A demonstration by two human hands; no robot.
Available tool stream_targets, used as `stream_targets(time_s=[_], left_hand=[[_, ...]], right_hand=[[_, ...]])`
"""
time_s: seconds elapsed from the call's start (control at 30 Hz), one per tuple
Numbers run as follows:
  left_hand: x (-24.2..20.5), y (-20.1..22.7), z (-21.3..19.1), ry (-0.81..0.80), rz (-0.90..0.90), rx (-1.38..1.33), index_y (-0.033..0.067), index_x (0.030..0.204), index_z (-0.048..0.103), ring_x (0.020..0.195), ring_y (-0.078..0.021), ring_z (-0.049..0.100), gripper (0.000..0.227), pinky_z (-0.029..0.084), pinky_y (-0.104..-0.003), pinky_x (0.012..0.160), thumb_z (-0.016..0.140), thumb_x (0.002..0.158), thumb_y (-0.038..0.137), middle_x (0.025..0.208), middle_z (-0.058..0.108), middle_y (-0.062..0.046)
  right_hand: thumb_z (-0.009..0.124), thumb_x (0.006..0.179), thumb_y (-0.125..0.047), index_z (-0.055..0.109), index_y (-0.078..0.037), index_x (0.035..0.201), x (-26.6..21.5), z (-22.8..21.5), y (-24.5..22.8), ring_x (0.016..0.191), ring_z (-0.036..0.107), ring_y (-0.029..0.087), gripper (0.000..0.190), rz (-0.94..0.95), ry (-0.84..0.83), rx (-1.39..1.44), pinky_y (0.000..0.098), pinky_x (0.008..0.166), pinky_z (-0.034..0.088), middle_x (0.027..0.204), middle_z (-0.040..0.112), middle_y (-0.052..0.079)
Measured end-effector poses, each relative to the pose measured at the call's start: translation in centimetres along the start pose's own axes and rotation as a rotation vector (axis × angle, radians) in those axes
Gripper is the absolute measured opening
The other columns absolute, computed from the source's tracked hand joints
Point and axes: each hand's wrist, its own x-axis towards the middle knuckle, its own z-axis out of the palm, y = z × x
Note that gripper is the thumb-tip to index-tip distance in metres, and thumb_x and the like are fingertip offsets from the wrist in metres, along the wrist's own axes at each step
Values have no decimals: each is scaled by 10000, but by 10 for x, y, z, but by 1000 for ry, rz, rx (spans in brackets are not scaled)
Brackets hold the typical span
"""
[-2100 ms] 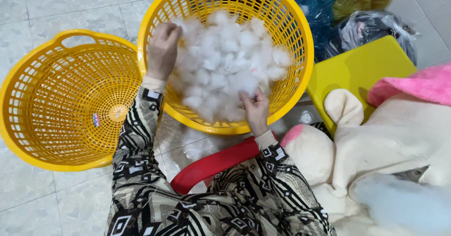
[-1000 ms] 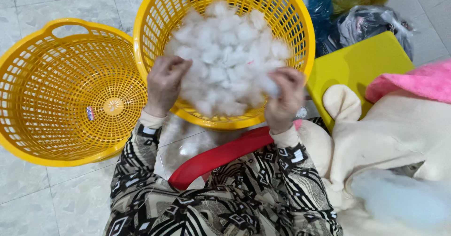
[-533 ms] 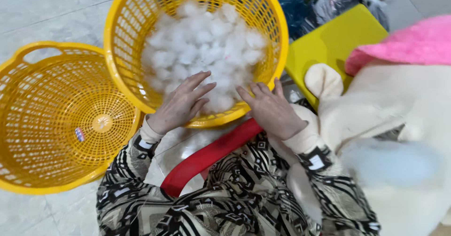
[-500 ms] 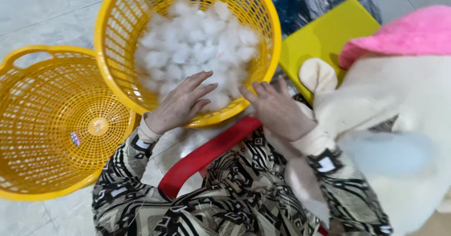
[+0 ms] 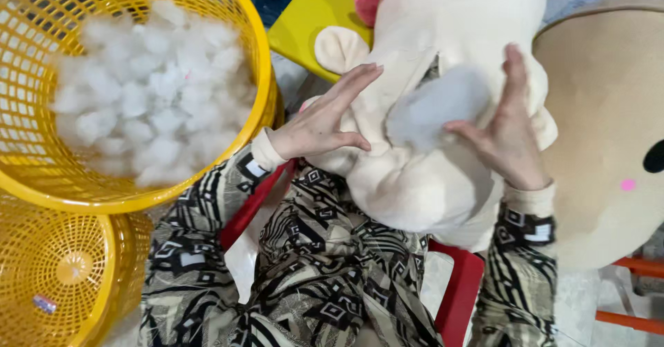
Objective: The person repeatedly takes handfuls of white synthetic stuffing from a yellow basket and pushes them into an opening on the back of a large plush toy. The process is repeated continuously to fill the toy.
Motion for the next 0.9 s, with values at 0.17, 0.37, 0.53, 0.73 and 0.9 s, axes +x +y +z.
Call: stream_targets(time_s=[0.17,0.37,0.53,0.73,0.9], left_hand=[[28,-39,66,230,15,-19,82,1663,79,1640,-369,112,1399,163,-464,1351,1002,658,389,1733,108,-213],[41,-69,103,238,109,-152,107,1661,-31,1635,-376,159,1527,202,-469,1357,1025,587,361,1744,51,-210],[64,-76,131,231,225,-208,138,1653,-32,1577,-346,315,1480,283,-448,1328,1025,631,310,1714,209,-170],[85,-93,157,264,95,22,37,1236,612,1148,-317,650,561,464,-455,1022,845,729,92,1230,664,-179],[87,-100,161,300,102,-64,-26,1090,705,1000,-382,681,438,526,-431,937,583,677,-103,1030,717,-184]], right_hand=[[877,666,-138,188,-15,1628,8,42,-4,1383,415,340,1189,136,-267,-241,535,1117,280,1493,416,216],[729,849,-105,695,-56,1172,0,56,-7,1234,574,312,329,143,-283,-366,462,1048,418,1268,626,173],[828,611,-97,676,38,1079,-13,60,4,1087,633,377,511,-103,116,9,439,933,501,1186,666,217],[664,796,61,658,31,1043,-29,65,2,845,703,311,249,139,357,184,358,773,541,931,671,167],[712,822,30,649,40,1023,-39,55,2,824,675,294,211,166,473,94,337,760,513,892,643,167]])
